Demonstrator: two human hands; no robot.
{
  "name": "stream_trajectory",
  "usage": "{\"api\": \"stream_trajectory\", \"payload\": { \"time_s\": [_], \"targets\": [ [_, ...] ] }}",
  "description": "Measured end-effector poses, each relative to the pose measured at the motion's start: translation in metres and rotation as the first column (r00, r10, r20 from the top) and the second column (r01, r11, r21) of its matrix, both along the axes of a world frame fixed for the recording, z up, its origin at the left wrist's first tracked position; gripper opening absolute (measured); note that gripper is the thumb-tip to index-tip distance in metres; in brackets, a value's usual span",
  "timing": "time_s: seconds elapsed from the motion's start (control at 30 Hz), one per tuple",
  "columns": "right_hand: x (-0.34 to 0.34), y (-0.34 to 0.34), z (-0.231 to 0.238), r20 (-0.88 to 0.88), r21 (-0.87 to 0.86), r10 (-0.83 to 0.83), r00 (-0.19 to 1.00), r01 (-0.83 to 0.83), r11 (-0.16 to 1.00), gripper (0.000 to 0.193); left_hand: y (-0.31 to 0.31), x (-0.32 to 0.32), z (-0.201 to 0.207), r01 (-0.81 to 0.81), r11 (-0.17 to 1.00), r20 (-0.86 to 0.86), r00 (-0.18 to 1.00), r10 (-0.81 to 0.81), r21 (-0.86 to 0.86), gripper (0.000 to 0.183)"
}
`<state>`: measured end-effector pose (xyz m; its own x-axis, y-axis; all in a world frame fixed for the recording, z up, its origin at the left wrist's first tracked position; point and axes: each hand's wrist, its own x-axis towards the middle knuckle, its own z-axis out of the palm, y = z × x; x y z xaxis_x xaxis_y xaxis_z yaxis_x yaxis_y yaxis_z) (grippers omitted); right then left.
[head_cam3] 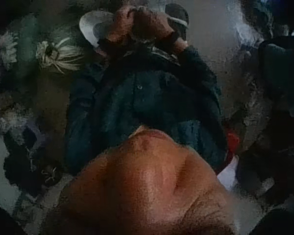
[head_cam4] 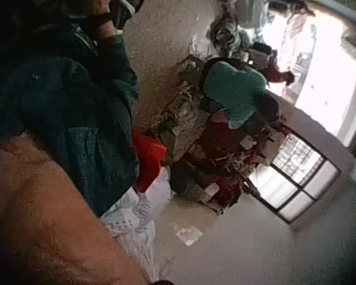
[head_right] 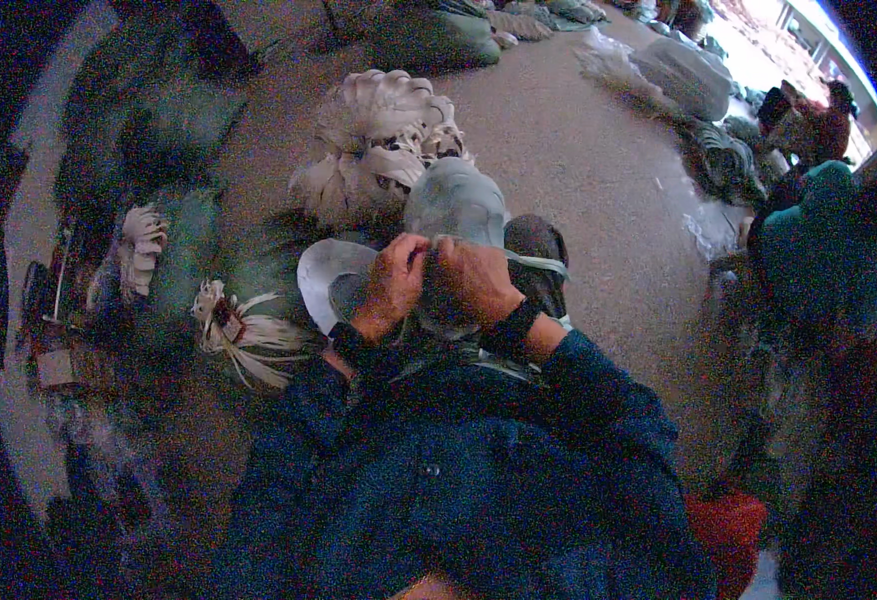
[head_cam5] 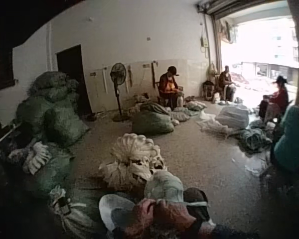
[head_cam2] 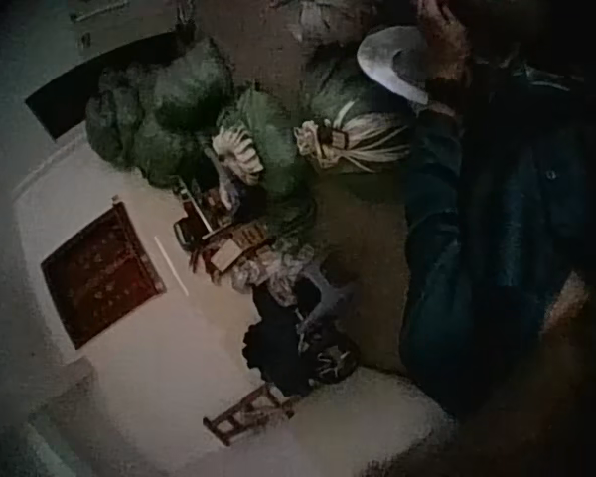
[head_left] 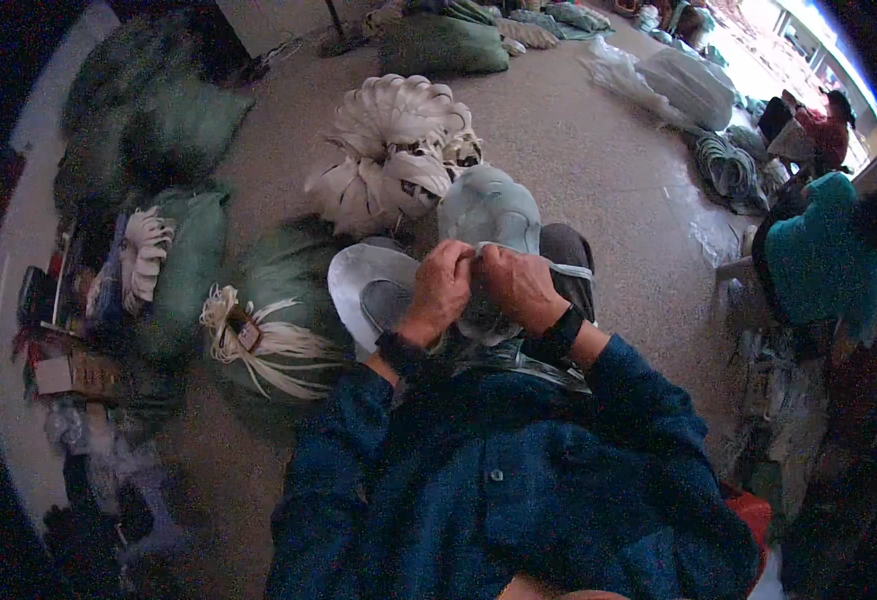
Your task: The recorder is lacing a mint green sneaker while sitting in a workshop area surrounded by bags of materials.
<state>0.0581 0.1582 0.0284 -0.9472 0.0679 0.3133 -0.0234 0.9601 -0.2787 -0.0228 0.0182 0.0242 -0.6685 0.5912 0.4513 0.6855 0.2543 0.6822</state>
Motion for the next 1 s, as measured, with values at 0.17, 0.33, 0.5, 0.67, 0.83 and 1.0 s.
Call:
{"api": "stream_trajectory", "payload": {
  "time_s": [0.17,0.33,0.5,0.67,0.83,1.0],
  "targets": [
    [0.027,0.016,0.024,0.253,-0.2,0.19,0.949,-0.141,0.969,0.019,-0.002,0.007,-0.003,-0.062,0.994,0.251,0.967,0.038,0.088,0.01],
    [0.159,0.126,-0.032,0.474,-0.694,0.069,0.878,0.325,0.642,0.02,-0.002,0.011,0.0,0.0,0.995,0.119,0.993,-0.012,0.103,0.008],
    [0.421,0.305,-0.195,0.417,0.148,-0.569,0.709,0.565,0.812,0.032,0.01,0.008,-0.007,0.029,0.989,0.042,0.999,-0.035,0.148,0.011],
    [0.4,0.251,-0.229,0.611,0.049,-0.567,0.552,0.689,0.723,0.033,0.003,0.011,0.002,0.007,1.0,0.032,0.999,-0.007,0.002,0.022],
    [0.224,0.161,-0.111,0.264,-0.166,-0.446,0.855,0.496,0.852,0.017,0.01,-0.003,0.015,0.155,0.962,-0.226,0.952,-0.207,-0.226,0.029],
    [0.107,0.098,-0.05,-0.023,-0.748,-0.173,0.985,0.098,0.656,0.016,0.031,-0.006,0.017,0.155,0.911,-0.35,0.889,-0.297,-0.382,0.023]
  ]
}}
